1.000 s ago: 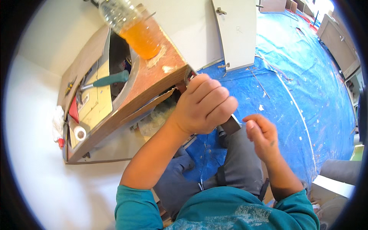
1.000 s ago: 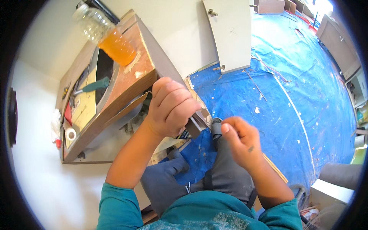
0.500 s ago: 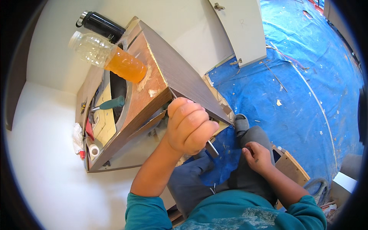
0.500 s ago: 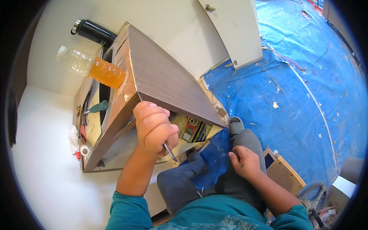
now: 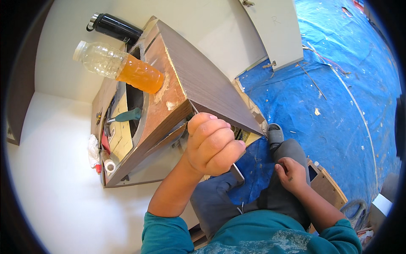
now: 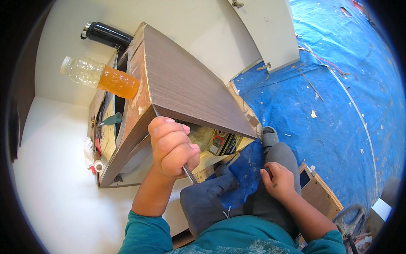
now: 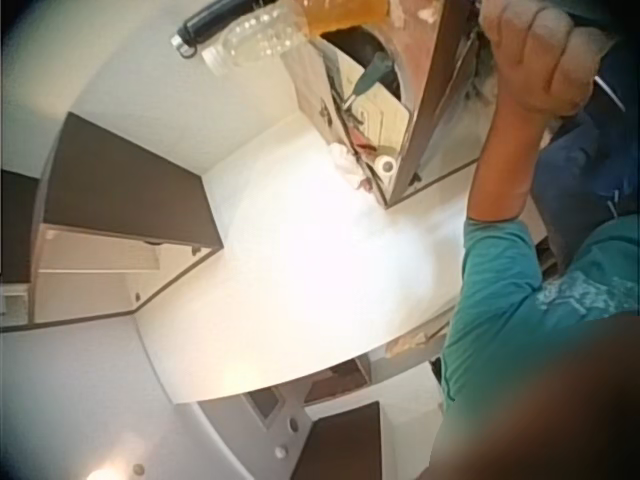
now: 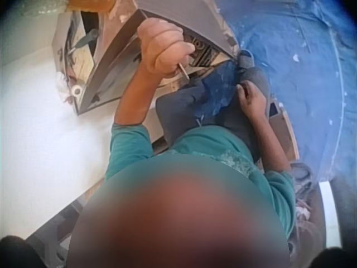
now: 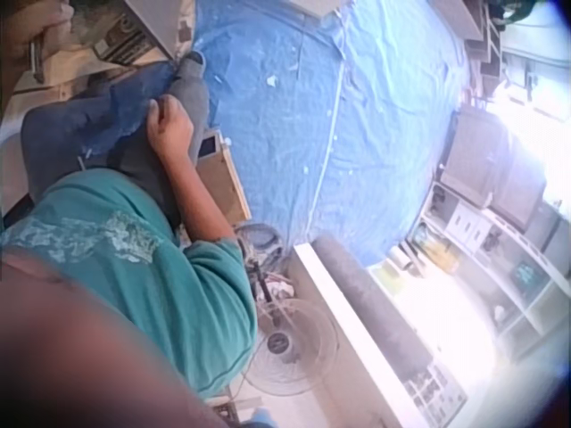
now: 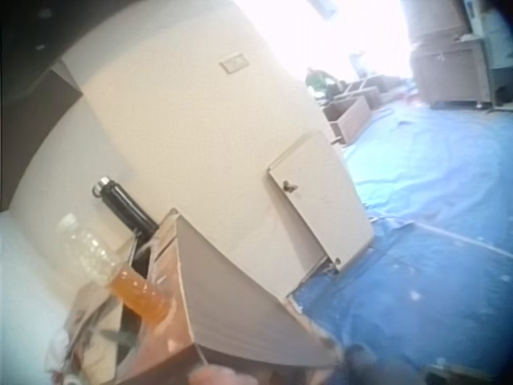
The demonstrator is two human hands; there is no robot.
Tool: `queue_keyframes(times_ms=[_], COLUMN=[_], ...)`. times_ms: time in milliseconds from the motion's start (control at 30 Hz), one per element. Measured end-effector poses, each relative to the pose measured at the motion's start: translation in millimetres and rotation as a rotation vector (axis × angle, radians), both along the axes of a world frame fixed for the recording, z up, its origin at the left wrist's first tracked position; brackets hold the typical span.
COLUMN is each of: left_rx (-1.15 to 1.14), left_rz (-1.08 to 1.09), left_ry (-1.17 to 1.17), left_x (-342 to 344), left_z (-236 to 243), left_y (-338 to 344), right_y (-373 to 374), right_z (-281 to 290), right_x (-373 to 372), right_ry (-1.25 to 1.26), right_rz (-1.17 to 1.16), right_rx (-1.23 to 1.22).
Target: The person uses a hammer and a metal pry bar to remove a damaged section of a wooden cabinet. They repeatedly strike the pry bar to loosen the wood and then pull away broken pieces by hand.
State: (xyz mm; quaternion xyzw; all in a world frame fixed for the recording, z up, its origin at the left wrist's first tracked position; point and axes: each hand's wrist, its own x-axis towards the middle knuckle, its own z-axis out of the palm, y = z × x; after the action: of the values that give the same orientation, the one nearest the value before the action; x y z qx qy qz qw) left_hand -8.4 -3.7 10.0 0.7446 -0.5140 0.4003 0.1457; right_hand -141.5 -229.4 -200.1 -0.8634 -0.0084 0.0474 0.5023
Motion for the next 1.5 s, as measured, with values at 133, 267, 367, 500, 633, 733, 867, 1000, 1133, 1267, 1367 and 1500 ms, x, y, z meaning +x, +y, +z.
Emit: queue_keyframes(times_ms=[133,267,367,500,633,733,867,1000,1133,1267,1367,1500], left_rx=[-0.031,-0.028,-0.033,-0.04,-0.044,-0.043,-0.025,-0.003,-0.006,-0.006,-0.026,-0.027], left_rz=[-0.005,0.001,0.007,0.016,0.009,0.011,0.019,0.013,0.017,0.015,0.03,0.029], left_ry=[0.006,0.014,0.013,0.029,0.021,0.029,0.046,0.062,0.051,0.039,0.007,-0.02], left_x=[0.5,-0.5,-0.8,-2.3,-1.8,-2.8,-3.5,-3.9,-3.0,-0.9,-1.7,0.2], left_z=[-2.6,-1.9,-2.3,-0.6,-0.8,-0.1,0.4,2.5,2.4,1.5,-0.2,-0.7], left_y=[0.7,0.7,0.3,-2.2,-1.5,-1.8,-0.7,-0.8,0.2,0.5,-0.1,-3.7], right_y=[0.2,0.1,-0.6,-0.4,-0.3,-0.6,-0.3,-0.7,-0.8,1.0,0.1,-3.9], right_z=[-1.5,-0.9,1.0,-0.7,0.9,2.0,0.5,-4.0,-0.5,1.1,-1.1,-4.7], right_x=[0.1,0.7,1.7,1.6,2.0,2.1,1.5,0.8,2.3,2.6,2.1,3.0], right_ry=[0.002,-0.002,0.028,-0.02,-0.002,0.004,0.003,-0.015,0.005,0.018,-0.031,-0.039], right_rz=[0.004,0.009,0.02,0.016,0.02,0.023,0.02,0.006,0.015,-0.013,-0.001,-0.016], right_rx=[-0.006,-0.012,-0.017,-0.027,-0.033,-0.033,-0.038,-0.037,-0.021,0.001,-0.009,0.007])
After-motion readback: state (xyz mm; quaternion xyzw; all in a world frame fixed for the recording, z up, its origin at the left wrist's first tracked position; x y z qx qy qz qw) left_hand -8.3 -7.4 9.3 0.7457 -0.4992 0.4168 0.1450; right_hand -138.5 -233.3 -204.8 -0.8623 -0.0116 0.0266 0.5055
